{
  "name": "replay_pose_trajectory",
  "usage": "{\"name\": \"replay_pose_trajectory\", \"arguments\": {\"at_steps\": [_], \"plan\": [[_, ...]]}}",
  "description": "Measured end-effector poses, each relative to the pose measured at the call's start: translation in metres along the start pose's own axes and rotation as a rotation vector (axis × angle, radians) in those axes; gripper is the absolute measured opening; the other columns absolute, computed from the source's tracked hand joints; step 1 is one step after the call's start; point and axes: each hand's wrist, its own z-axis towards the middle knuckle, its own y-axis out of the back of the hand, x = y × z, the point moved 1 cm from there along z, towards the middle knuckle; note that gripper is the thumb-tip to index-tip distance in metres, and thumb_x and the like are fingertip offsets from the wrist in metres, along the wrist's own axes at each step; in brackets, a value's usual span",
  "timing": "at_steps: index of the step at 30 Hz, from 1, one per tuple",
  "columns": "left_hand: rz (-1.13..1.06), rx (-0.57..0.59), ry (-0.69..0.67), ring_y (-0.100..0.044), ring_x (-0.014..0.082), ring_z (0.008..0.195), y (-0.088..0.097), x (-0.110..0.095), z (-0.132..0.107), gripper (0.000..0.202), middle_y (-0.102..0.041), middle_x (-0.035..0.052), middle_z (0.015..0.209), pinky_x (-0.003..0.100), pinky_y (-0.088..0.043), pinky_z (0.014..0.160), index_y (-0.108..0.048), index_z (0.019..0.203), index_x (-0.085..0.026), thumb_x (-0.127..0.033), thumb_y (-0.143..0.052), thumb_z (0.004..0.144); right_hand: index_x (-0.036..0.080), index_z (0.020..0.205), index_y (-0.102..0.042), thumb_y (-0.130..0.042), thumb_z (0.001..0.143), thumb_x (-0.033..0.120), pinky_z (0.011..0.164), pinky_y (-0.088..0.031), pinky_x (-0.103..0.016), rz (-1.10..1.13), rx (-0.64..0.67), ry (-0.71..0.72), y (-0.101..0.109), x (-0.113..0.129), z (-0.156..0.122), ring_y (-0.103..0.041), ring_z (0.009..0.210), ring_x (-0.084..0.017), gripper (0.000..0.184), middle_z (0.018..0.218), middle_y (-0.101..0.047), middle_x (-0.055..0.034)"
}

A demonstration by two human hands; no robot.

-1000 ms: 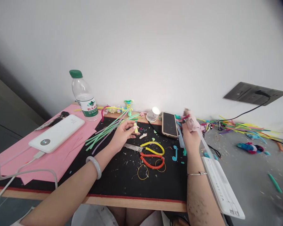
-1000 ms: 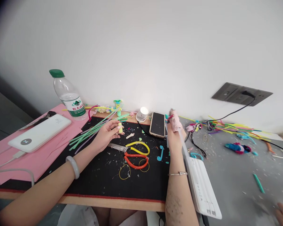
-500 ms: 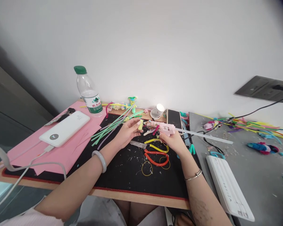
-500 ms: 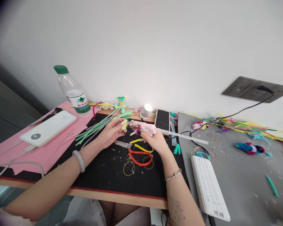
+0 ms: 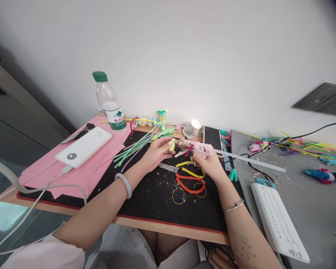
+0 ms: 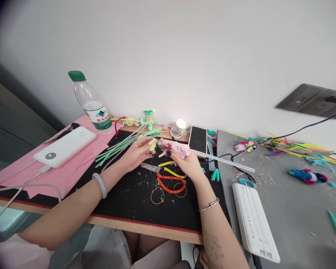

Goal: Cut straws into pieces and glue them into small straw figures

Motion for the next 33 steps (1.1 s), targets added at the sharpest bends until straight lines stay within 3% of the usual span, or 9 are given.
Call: {"name": "replay_pose_trajectory", "arguments": {"at_steps": [5, 17, 33], "plan": [[0.003, -0.015, 0.007, -0.059, 0.0076, 0.061, -0.0021, -0.0017, -0.0006, 0.028, -0.057, -0.0005, 0.081, 0.021, -0.048, 0.059, -0.059, 0.093, -0.017, -0.027, -0.070, 0.069, 0.014, 0.091, -0.058, -0.053, 0.076, 0.038, 0.048, -0.036, -0.023, -0.032, -0.016, 0.015, 0.0001, 0.0014, 0.0004, -0.046, 0.049, -0.012, 0.029, 0.052, -0.053, 0.0014], [0.021, -0.023, 0.010, -0.059, 0.0080, 0.062, -0.0020, -0.0025, -0.0011, 0.028, -0.057, -0.0003, 0.081, 0.022, -0.048, 0.060, -0.059, 0.095, -0.018, -0.027, -0.069, 0.070, 0.018, 0.065, -0.048, -0.052, 0.077, 0.039, 0.046, -0.035, -0.023, -0.094, 0.007, -0.027, -0.0002, -0.0022, 0.0000, -0.045, 0.046, -0.012, 0.024, 0.049, -0.051, 0.0019], [0.000, -0.043, -0.047, -0.043, 0.0009, 0.051, 0.0024, -0.0019, 0.0011, 0.027, -0.051, -0.0022, 0.079, 0.017, -0.040, 0.051, -0.061, 0.093, -0.017, -0.025, -0.069, 0.069, 0.018, 0.060, -0.044, -0.052, 0.074, 0.037, 0.045, -0.034, -0.023, -0.091, 0.084, -0.055, -0.0016, 0.0076, -0.0027, -0.044, 0.046, -0.011, 0.025, 0.047, -0.049, 0.0027]]}}
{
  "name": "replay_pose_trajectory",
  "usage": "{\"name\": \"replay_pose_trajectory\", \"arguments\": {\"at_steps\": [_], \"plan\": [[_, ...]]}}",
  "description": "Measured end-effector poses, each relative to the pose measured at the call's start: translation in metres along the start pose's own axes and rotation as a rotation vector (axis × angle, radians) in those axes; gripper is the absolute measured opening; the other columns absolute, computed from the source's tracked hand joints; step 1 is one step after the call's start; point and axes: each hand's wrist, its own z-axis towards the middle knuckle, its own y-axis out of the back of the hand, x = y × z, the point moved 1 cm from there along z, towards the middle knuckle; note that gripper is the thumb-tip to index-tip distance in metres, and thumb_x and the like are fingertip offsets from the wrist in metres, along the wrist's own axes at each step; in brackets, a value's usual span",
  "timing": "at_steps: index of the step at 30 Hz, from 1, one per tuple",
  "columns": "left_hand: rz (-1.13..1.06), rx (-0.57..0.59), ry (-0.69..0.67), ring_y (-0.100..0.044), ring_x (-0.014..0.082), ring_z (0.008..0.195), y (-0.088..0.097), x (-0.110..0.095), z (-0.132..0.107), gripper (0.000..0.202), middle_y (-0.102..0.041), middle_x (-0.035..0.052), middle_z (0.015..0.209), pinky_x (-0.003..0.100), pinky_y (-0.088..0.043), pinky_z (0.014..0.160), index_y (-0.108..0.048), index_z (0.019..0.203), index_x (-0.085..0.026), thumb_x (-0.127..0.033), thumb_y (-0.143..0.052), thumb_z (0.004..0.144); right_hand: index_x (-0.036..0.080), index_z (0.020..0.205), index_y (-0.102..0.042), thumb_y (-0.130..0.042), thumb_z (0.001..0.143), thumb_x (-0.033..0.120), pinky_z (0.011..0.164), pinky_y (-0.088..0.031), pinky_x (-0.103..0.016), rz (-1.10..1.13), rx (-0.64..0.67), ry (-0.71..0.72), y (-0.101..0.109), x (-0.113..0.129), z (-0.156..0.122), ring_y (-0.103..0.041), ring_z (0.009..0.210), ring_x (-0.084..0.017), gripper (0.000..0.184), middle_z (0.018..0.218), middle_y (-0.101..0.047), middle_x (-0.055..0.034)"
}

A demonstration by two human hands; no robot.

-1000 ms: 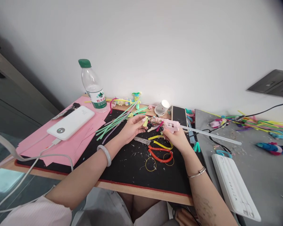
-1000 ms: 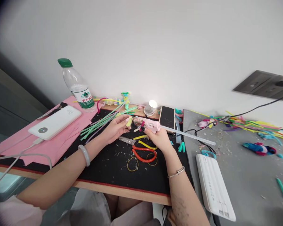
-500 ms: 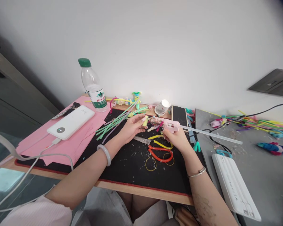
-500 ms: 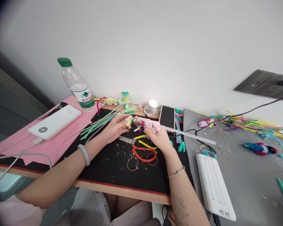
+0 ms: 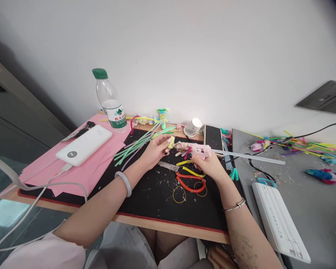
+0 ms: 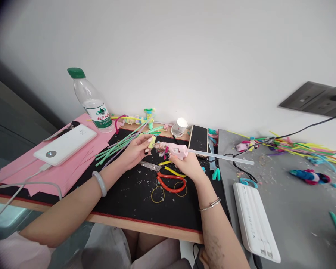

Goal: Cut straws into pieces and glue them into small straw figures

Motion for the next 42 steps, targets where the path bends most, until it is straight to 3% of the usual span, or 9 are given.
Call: {"name": "replay_pose_trajectory", "arguments": {"at_steps": [10, 12, 15, 20, 27, 31, 35, 38, 42], "plan": [[0.003, -0.038, -0.028, -0.040, 0.0012, 0.048, 0.001, 0.000, 0.001, 0.027, -0.048, -0.0038, 0.070, 0.017, -0.037, 0.047, -0.061, 0.090, -0.016, -0.025, -0.071, 0.067, 0.017, 0.065, -0.051, -0.054, 0.073, 0.036, 0.041, -0.032, -0.022, 0.065, 0.062, -0.025, 0.002, 0.000, -0.002, -0.041, 0.042, -0.010, 0.021, 0.046, -0.046, 0.0040], [-0.003, -0.047, -0.050, -0.040, 0.0015, 0.048, 0.003, -0.001, 0.002, 0.027, -0.048, -0.0039, 0.070, 0.017, -0.037, 0.047, -0.060, 0.091, -0.017, -0.025, -0.070, 0.067, 0.017, 0.071, -0.056, -0.054, 0.073, 0.037, 0.044, -0.035, -0.023, 0.039, -0.033, -0.016, 0.007, 0.001, -0.002, -0.045, 0.046, -0.012, 0.021, 0.048, -0.049, 0.0021], [-0.010, -0.064, -0.068, -0.040, 0.0020, 0.048, 0.005, -0.003, 0.003, 0.028, -0.046, -0.0046, 0.068, 0.018, -0.038, 0.048, -0.059, 0.092, -0.017, -0.025, -0.070, 0.068, 0.016, 0.085, -0.061, -0.052, 0.075, 0.039, 0.055, -0.040, -0.028, -0.069, -0.316, -0.012, 0.020, -0.001, 0.001, -0.053, 0.059, -0.018, 0.027, 0.061, -0.058, -0.0032], [-0.018, -0.086, -0.082, -0.040, 0.0017, 0.049, 0.005, -0.005, 0.003, 0.028, -0.047, -0.0041, 0.071, 0.017, -0.038, 0.047, -0.059, 0.091, -0.016, -0.025, -0.070, 0.067, 0.016, 0.095, -0.058, -0.048, 0.076, 0.044, 0.064, -0.041, -0.036, -0.424, -0.666, -0.246, 0.044, -0.018, 0.003, -0.056, 0.072, -0.026, 0.035, 0.079, -0.062, -0.0110], [-0.049, -0.129, -0.113, -0.042, 0.0019, 0.050, 0.012, -0.005, 0.006, 0.027, -0.049, -0.0051, 0.068, 0.016, -0.038, 0.050, -0.058, 0.089, -0.017, -0.024, -0.071, 0.066, 0.017, 0.104, -0.055, -0.054, 0.070, 0.030, 0.074, -0.038, -0.050, -0.653, -0.794, -0.514, 0.073, -0.053, -0.006, -0.052, 0.091, -0.034, 0.037, 0.093, -0.061, -0.0161], [-0.062, -0.174, -0.132, -0.042, 0.0016, 0.050, 0.015, -0.007, 0.009, 0.028, -0.051, -0.0046, 0.070, 0.016, -0.036, 0.048, -0.058, 0.090, -0.018, -0.023, -0.071, 0.066, 0.018, 0.105, -0.059, -0.055, 0.065, 0.018, 0.082, -0.034, -0.051, -0.707, -0.767, -0.632, 0.084, -0.071, -0.011, -0.047, 0.099, -0.035, 0.041, 0.092, -0.061, -0.0168], [-0.064, -0.191, -0.127, -0.041, 0.0010, 0.049, 0.015, -0.009, 0.008, 0.026, -0.051, -0.0049, 0.072, 0.016, -0.037, 0.050, -0.059, 0.088, -0.019, -0.022, -0.071, 0.065, 0.012, 0.107, -0.060, -0.055, 0.063, 0.016, 0.084, -0.032, -0.053, -0.708, -0.757, -0.680, 0.085, -0.080, -0.010, -0.043, 0.106, -0.038, 0.044, 0.108, -0.053, -0.0215], [-0.036, -0.169, -0.135, -0.040, 0.0011, 0.049, 0.015, -0.009, 0.007, 0.025, -0.049, -0.0053, 0.069, 0.015, -0.037, 0.049, -0.060, 0.089, -0.019, -0.023, -0.070, 0.067, 0.004, 0.107, -0.057, -0.052, 0.068, 0.015, 0.086, -0.031, -0.056, -0.698, -0.787, -0.571, 0.081, -0.074, -0.005, -0.042, 0.108, -0.039, 0.041, 0.108, -0.051, -0.0252], [-0.002, -0.139, -0.143, -0.041, 0.0014, 0.049, 0.014, -0.006, 0.006, 0.023, -0.048, -0.0046, 0.069, 0.015, -0.036, 0.048, -0.060, 0.090, -0.018, -0.023, -0.068, 0.069, 0.006, 0.102, -0.059, -0.042, 0.076, 0.013, 0.090, -0.033, -0.051, -0.626, -0.866, -0.162, 0.067, -0.047, 0.000, -0.046, 0.105, -0.031, 0.032, 0.102, -0.056, -0.0202]]}}
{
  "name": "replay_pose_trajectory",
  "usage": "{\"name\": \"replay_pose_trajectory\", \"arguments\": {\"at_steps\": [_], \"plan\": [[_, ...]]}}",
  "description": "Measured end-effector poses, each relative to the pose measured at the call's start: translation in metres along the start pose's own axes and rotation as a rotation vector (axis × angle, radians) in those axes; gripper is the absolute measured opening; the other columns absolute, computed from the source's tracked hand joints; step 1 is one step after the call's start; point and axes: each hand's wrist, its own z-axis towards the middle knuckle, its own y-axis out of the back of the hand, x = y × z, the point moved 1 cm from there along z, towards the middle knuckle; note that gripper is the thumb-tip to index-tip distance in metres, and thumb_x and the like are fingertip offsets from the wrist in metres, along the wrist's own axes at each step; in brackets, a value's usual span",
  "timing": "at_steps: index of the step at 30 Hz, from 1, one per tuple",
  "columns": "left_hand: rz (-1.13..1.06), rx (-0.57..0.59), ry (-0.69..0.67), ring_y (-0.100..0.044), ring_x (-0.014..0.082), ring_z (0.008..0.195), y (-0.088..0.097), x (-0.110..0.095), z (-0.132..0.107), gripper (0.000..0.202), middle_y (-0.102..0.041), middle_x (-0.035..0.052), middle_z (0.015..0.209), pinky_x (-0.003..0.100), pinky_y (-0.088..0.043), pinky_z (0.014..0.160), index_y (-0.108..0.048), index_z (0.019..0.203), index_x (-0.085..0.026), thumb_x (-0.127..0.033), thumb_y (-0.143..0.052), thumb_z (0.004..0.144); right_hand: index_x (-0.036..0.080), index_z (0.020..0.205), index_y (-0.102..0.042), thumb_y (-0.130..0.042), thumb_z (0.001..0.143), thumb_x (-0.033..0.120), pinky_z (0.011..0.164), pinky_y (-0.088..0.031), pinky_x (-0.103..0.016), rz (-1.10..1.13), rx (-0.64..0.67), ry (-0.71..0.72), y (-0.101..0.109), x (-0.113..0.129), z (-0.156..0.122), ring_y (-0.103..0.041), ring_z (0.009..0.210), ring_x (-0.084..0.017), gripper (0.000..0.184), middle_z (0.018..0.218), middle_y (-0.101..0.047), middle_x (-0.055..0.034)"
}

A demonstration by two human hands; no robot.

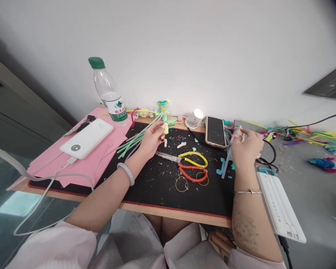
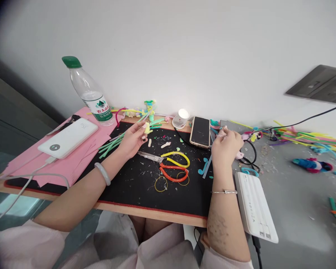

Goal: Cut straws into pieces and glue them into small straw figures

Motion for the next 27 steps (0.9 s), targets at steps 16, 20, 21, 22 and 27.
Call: {"name": "replay_pose_trajectory", "arguments": {"at_steps": [16, 20, 21, 22, 27], "plan": [[0.197, 0.159, 0.073, -0.049, 0.0053, 0.057, -0.007, 0.009, -0.005, 0.022, -0.056, -0.0001, 0.074, 0.018, -0.041, 0.054, -0.060, 0.090, -0.016, -0.027, -0.066, 0.071, 0.017, 0.091, -0.064, -0.044, 0.082, 0.012, 0.080, -0.044, -0.035, 0.449, 0.444, 0.578, -0.035, 0.086, -0.058, -0.055, 0.088, -0.022, 0.022, 0.089, -0.063, -0.0086], [0.205, 0.176, 0.081, -0.052, 0.0059, 0.061, -0.006, 0.010, -0.005, 0.022, -0.057, -0.0001, 0.076, 0.018, -0.043, 0.057, -0.059, 0.089, -0.016, -0.028, -0.066, 0.071, 0.018, 0.099, -0.063, -0.041, 0.086, 0.017, 0.080, -0.046, -0.034, 0.538, 0.386, 0.454, -0.027, 0.083, -0.056, -0.060, 0.086, -0.019, 0.026, 0.095, -0.066, -0.0073], [0.208, 0.178, 0.084, -0.053, 0.0061, 0.061, -0.006, 0.011, -0.005, 0.023, -0.058, -0.0002, 0.076, 0.019, -0.044, 0.058, -0.059, 0.089, -0.016, -0.028, -0.066, 0.071, 0.019, 0.100, -0.063, -0.040, 0.086, 0.018, 0.081, -0.046, -0.033, 0.558, 0.371, 0.454, -0.025, 0.084, -0.056, -0.060, 0.087, -0.019, 0.027, 0.097, -0.066, -0.0075], [0.212, 0.183, 0.088, -0.054, 0.0064, 0.062, -0.006, 0.011, -0.005, 0.024, -0.058, 0.0000, 0.075, 0.020, -0.045, 0.060, -0.058, 0.089, -0.016, -0.029, -0.066, 0.071, 0.019, 0.102, -0.063, -0.040, 0.087, 0.018, 0.082, -0.045, -0.033, 0.577, 0.356, 0.461, -0.023, 0.085, -0.057, -0.060, 0.089, -0.019, 0.028, 0.098, -0.066, -0.0077], [0.238, 0.210, 0.093, -0.060, 0.0095, 0.068, -0.007, 0.011, -0.005, 0.025, -0.062, 0.0018, 0.077, 0.025, -0.049, 0.068, -0.056, 0.086, -0.015, -0.028, -0.068, 0.069, 0.019, 0.103, -0.063, -0.039, 0.088, 0.018, 0.083, -0.046, -0.033, 0.644, 0.331, 0.483, -0.017, 0.093, -0.061, -0.060, 0.090, -0.018, 0.029, 0.097, -0.066, -0.0077]]}}
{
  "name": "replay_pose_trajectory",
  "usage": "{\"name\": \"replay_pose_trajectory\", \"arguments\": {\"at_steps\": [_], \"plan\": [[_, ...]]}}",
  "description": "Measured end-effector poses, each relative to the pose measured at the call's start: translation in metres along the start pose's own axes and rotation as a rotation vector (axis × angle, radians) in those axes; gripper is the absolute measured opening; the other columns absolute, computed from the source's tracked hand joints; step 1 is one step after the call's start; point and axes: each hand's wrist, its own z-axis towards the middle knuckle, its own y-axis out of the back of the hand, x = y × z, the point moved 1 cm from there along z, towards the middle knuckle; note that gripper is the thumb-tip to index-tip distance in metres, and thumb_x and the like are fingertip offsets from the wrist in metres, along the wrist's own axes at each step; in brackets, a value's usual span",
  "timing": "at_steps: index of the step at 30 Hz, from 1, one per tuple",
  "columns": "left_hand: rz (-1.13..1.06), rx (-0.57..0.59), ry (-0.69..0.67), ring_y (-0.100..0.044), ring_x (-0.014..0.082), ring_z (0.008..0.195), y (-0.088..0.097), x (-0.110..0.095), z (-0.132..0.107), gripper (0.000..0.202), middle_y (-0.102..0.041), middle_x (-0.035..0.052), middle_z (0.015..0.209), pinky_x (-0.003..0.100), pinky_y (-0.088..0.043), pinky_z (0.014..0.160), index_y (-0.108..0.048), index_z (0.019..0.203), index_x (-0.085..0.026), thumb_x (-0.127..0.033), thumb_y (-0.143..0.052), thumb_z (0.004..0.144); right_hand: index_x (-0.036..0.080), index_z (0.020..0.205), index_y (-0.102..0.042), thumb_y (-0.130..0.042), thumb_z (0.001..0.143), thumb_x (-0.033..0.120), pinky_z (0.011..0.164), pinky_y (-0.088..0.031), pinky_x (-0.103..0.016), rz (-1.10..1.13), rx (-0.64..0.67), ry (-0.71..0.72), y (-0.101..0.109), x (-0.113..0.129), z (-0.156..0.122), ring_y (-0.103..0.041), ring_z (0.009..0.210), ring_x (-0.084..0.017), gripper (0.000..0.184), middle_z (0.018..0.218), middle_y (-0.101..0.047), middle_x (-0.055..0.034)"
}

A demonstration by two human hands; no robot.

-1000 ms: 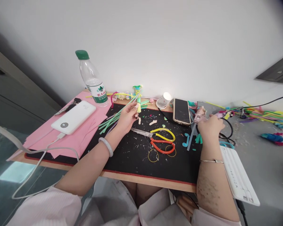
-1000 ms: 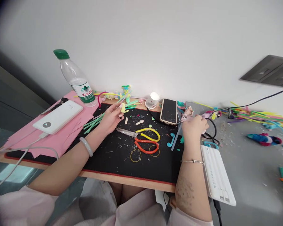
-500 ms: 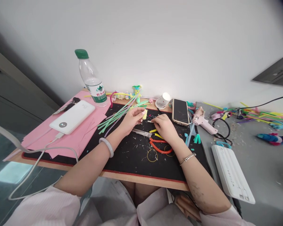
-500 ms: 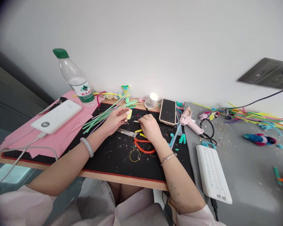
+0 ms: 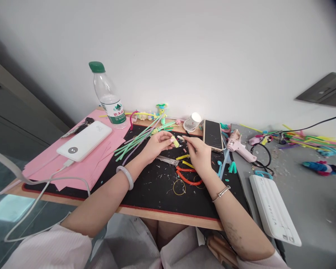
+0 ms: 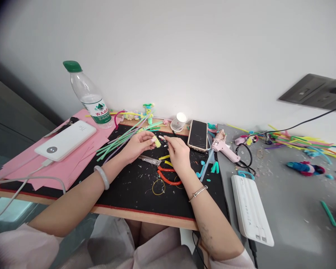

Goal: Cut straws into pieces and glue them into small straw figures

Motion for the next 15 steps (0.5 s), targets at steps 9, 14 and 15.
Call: {"name": "replay_pose_trajectory", "arguments": {"at_steps": [9, 14, 15], "plan": [[0.083, 0.038, 0.015, -0.065, 0.0120, 0.071, -0.0017, -0.0018, -0.0014, 0.030, -0.065, 0.0017, 0.079, 0.025, -0.052, 0.068, -0.053, 0.092, -0.015, -0.026, -0.069, 0.069, 0.020, 0.095, -0.064, -0.044, 0.087, 0.016, 0.079, -0.048, -0.033, 0.052, -0.005, 0.091, -0.0016, 0.0047, -0.0009, -0.058, 0.088, -0.017, 0.022, 0.093, -0.064, -0.0074], [0.104, 0.015, -0.007, -0.066, 0.0124, 0.072, -0.0009, -0.0034, -0.0018, 0.031, -0.067, 0.0027, 0.080, 0.025, -0.053, 0.068, -0.054, 0.094, -0.016, -0.028, -0.068, 0.069, 0.020, 0.095, -0.064, -0.043, 0.087, 0.015, 0.080, -0.047, -0.033, 0.063, 0.038, 0.110, -0.0018, 0.0032, 0.0001, -0.057, 0.088, -0.017, 0.023, 0.093, -0.062, -0.0076], [0.108, 0.014, -0.011, -0.066, 0.0124, 0.072, -0.0010, -0.0040, -0.0020, 0.031, -0.067, 0.0028, 0.080, 0.025, -0.053, 0.068, -0.055, 0.094, -0.016, -0.028, -0.068, 0.069, 0.020, 0.096, -0.064, -0.042, 0.087, 0.015, 0.080, -0.047, -0.033, 0.066, 0.047, 0.113, -0.0018, 0.0028, 0.0002, -0.057, 0.088, -0.017, 0.024, 0.093, -0.062, -0.0077]]}}
